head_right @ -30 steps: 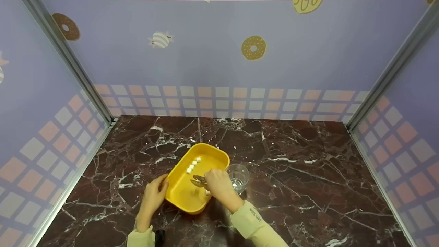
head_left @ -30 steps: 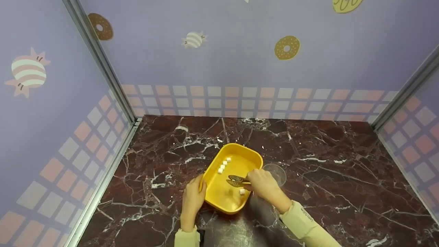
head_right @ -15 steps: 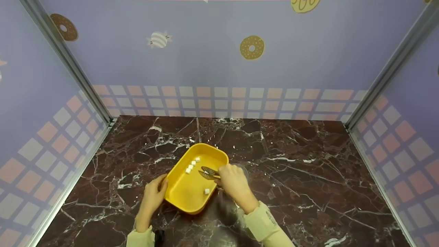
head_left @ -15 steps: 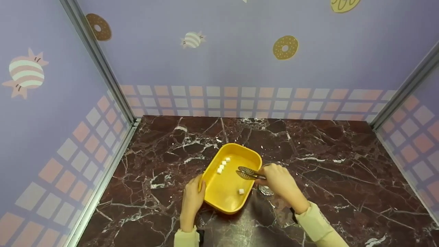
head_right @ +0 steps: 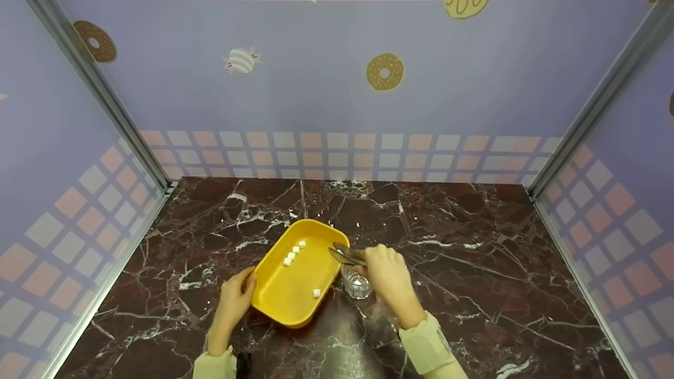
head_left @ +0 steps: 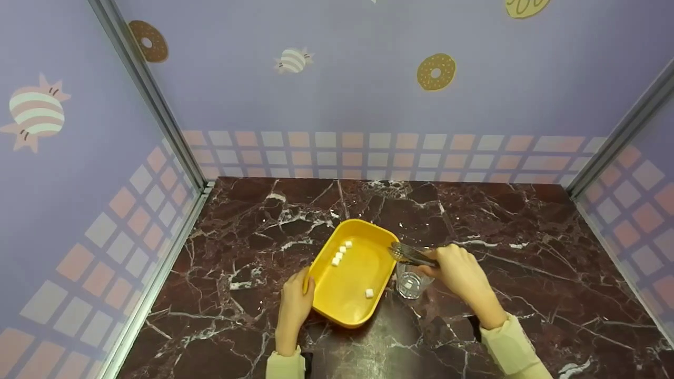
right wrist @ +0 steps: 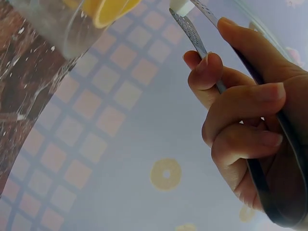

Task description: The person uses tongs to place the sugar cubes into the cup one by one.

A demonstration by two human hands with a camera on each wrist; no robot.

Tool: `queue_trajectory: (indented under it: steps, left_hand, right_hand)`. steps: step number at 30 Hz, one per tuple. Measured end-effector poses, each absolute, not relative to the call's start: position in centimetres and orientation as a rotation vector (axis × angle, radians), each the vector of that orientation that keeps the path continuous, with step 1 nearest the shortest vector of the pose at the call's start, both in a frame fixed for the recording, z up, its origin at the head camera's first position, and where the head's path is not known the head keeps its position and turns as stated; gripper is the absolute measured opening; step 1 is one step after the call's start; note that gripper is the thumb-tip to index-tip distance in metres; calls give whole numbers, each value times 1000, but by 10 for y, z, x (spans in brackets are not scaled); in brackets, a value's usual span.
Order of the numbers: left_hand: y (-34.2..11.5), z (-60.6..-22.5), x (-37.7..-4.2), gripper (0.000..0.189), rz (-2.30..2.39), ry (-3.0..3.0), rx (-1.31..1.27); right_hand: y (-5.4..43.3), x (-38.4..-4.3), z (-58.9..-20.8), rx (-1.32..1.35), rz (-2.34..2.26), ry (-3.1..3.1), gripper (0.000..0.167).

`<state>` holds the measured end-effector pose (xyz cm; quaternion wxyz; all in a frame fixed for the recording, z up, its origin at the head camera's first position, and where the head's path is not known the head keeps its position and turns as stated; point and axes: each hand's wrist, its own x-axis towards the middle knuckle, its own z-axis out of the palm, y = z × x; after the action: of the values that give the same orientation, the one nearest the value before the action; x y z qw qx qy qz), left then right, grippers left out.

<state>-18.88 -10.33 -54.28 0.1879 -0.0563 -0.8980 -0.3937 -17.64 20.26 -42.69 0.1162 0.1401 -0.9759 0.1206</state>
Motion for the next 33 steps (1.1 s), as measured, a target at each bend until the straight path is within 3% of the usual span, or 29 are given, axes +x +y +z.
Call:
queue_trajectory:
  steps: [15,33]
  left_hand:
    - [-103,-541,-188,27,-1103,-2503,-175]
    - [-103,-541,-188,27,-1119,-2507,-190]
  right_hand:
    - [231,-167,-436,326,308,-2888,16]
    - [237,-164,-445,294,393,-2970,31]
